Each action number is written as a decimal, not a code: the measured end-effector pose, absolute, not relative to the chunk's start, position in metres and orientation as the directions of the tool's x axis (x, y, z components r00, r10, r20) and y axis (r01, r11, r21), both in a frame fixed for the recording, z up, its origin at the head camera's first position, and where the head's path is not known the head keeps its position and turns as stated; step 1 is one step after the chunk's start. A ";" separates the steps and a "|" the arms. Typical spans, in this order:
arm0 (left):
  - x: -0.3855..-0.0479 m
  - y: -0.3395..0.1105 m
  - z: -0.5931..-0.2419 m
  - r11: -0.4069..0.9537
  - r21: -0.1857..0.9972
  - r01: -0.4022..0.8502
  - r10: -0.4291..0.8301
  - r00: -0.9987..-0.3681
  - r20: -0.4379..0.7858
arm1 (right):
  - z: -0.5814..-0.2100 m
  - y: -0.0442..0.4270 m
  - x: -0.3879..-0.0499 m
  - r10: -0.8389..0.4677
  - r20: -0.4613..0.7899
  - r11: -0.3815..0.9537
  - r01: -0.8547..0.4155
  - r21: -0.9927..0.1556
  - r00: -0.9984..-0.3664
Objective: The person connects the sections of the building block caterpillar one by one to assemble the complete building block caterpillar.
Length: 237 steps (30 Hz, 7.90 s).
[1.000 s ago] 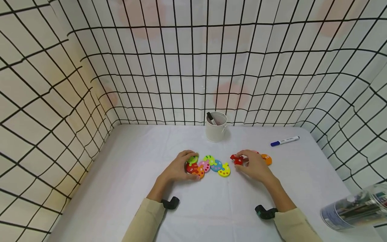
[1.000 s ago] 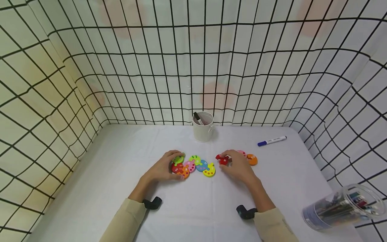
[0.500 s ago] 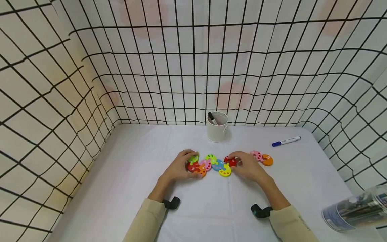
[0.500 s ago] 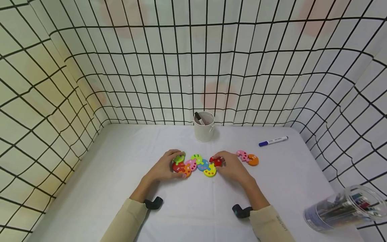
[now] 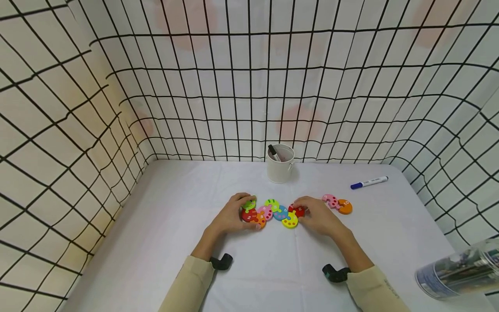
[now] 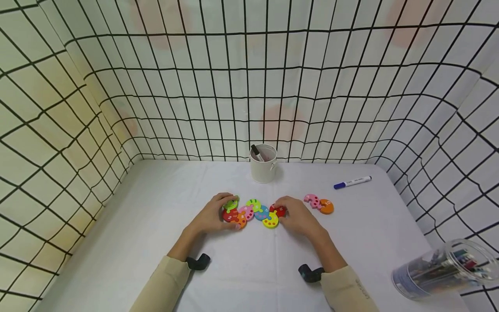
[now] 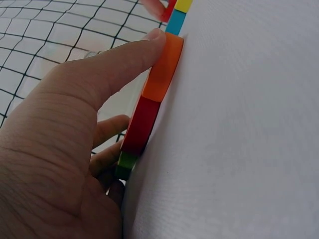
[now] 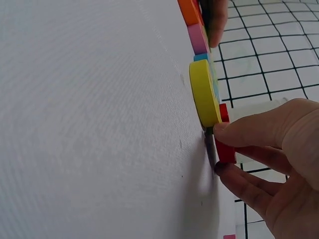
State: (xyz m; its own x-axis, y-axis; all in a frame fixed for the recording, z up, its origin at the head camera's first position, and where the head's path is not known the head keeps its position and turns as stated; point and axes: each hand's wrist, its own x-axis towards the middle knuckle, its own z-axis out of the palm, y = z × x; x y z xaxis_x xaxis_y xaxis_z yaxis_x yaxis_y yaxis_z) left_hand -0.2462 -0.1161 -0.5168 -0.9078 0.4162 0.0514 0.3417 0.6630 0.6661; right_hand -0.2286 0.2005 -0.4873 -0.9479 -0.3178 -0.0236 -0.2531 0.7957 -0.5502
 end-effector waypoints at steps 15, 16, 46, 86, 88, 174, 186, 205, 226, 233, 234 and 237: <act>-0.249 -0.116 -0.522 0.655 0.644 0.395 0.453 -0.887 0.084 | -0.492 0.200 -0.228 -0.317 -0.034 0.793 -0.245 -0.557 -0.948; -0.249 -0.117 -0.523 0.656 0.638 0.402 0.458 -0.885 0.087 | -0.492 0.201 -0.227 -0.313 -0.034 0.792 -0.241 -0.561 -0.949; -0.248 -0.120 -0.521 0.663 0.610 0.434 0.483 -0.871 0.094 | -0.487 0.266 -0.230 -0.164 0.080 0.787 -0.179 -0.590 -0.983; -0.248 -0.118 -0.519 0.673 0.615 0.411 0.479 -0.876 0.062 | -0.498 0.295 -0.246 -0.101 -0.014 0.820 -0.075 -0.567 -0.995; -0.248 -0.118 -0.519 0.677 0.618 0.399 0.468 -0.882 0.056 | -0.497 0.293 -0.244 -0.103 0.002 0.816 -0.085 -0.571 -0.995; -0.249 -0.118 -0.520 0.689 0.644 0.332 0.382 -0.922 0.066 | -0.491 0.283 -0.229 -0.132 0.114 0.812 -0.173 -0.558 -0.985; -0.252 -0.116 -0.524 0.692 0.646 0.322 0.359 -0.930 0.079 | -0.499 0.309 -0.229 -0.071 0.092 0.848 -0.109 -0.519 -0.993; -0.250 -0.119 -0.518 0.676 0.636 0.373 0.428 -0.901 0.073 | -0.500 0.318 -0.222 -0.113 0.054 0.833 -0.125 -0.539 -0.992; -0.248 -0.120 -0.518 0.668 0.653 0.357 0.412 -0.908 0.075 | -0.499 0.293 -0.216 -0.058 0.045 0.808 -0.073 -0.585 -0.997; -0.248 -0.119 -0.519 0.673 0.649 0.354 0.391 -0.915 0.094 | -0.499 0.276 -0.219 -0.055 0.056 0.789 -0.077 -0.609 -0.997; -0.248 -0.118 -0.519 0.674 0.649 0.352 0.388 -0.917 0.095 | -0.499 0.273 -0.219 -0.055 0.058 0.789 -0.079 -0.610 -0.997; -0.247 -0.118 -0.519 0.675 0.652 0.345 0.381 -0.920 0.093 | -0.500 0.267 -0.221 -0.058 0.064 0.783 -0.085 -0.616 -0.996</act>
